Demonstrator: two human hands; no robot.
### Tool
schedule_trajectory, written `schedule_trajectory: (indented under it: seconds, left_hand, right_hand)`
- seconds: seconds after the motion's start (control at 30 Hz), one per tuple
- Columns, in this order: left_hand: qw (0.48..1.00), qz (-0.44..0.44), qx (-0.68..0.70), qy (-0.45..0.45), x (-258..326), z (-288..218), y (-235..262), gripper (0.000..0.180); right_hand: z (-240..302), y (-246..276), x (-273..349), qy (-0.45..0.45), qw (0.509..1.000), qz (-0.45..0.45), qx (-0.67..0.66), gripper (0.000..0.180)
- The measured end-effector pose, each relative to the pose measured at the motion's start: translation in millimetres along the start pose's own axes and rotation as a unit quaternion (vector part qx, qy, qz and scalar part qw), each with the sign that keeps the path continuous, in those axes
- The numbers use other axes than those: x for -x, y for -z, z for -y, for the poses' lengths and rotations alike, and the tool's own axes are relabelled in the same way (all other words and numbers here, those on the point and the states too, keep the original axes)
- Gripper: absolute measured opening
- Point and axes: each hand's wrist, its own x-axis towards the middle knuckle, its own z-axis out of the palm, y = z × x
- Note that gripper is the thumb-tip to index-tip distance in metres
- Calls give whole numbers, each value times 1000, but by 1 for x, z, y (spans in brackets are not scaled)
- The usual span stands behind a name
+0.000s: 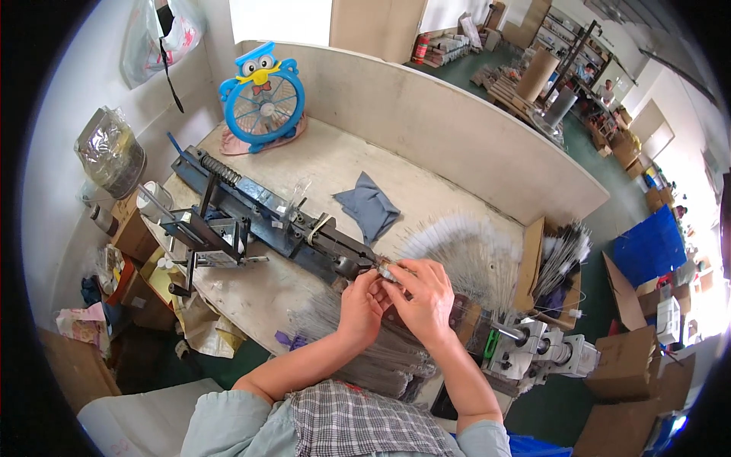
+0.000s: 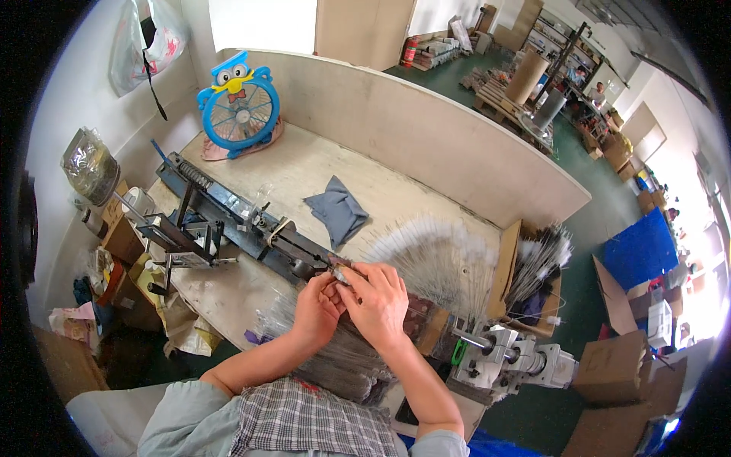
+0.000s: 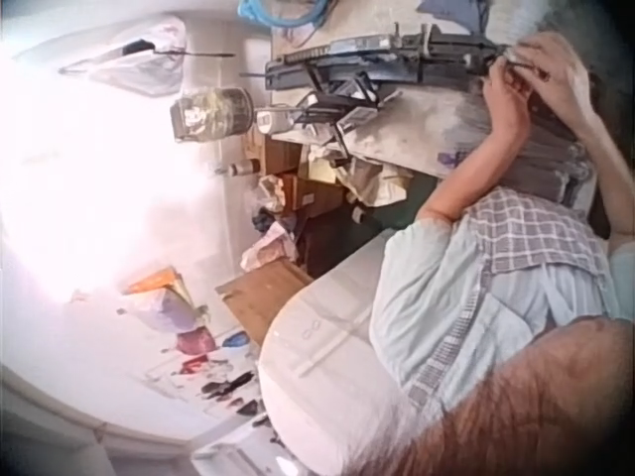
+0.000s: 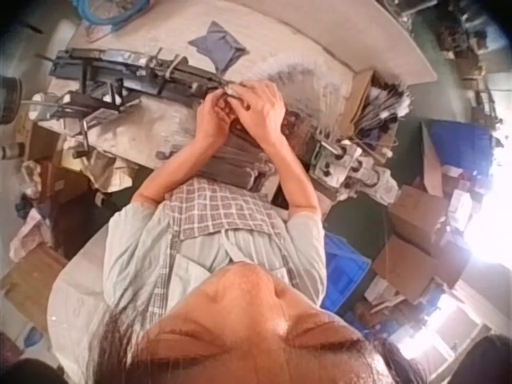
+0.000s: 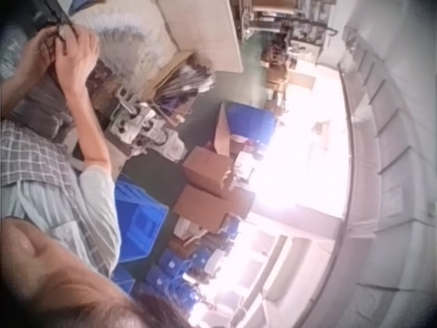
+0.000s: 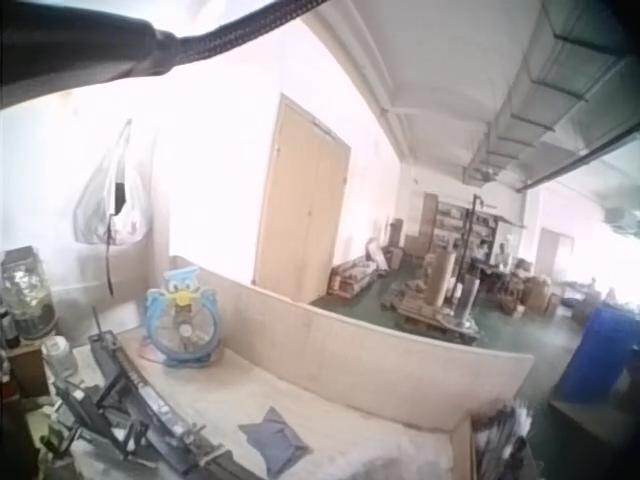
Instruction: Assembling medical swabs or personal hygiene components at a factory workstation machine.
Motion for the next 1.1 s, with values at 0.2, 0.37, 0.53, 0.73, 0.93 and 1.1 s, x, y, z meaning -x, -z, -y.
schedule_trajectory:
  seconds: [0.2,0.37,0.53,0.73,0.93,1.1]
  left_hand:
    - [1000,3,12,1,3,-2,-2,25]
    - [1000,-11,8,-3,5,-2,-6,19]
    - [999,-5,-26,-24,5,0,-9,15]
    - [999,-17,-32,-33,4,1,-11,14]
    - [999,-18,-33,-30,5,0,-11,14]
    - [998,-14,-47,-26,4,0,-9,18]
  right_hand:
    - [4,-3,-4,7,1000,8,8,25]
    - [5,7,0,7,1000,-10,2,25]
    - [2,12,5,-18,1000,-9,13,25]
    - [0,13,6,-17,1000,-15,16,23]
    - [1,10,7,-24,999,-25,38,22]
    - [-1,10,8,-18,999,-16,36,21]
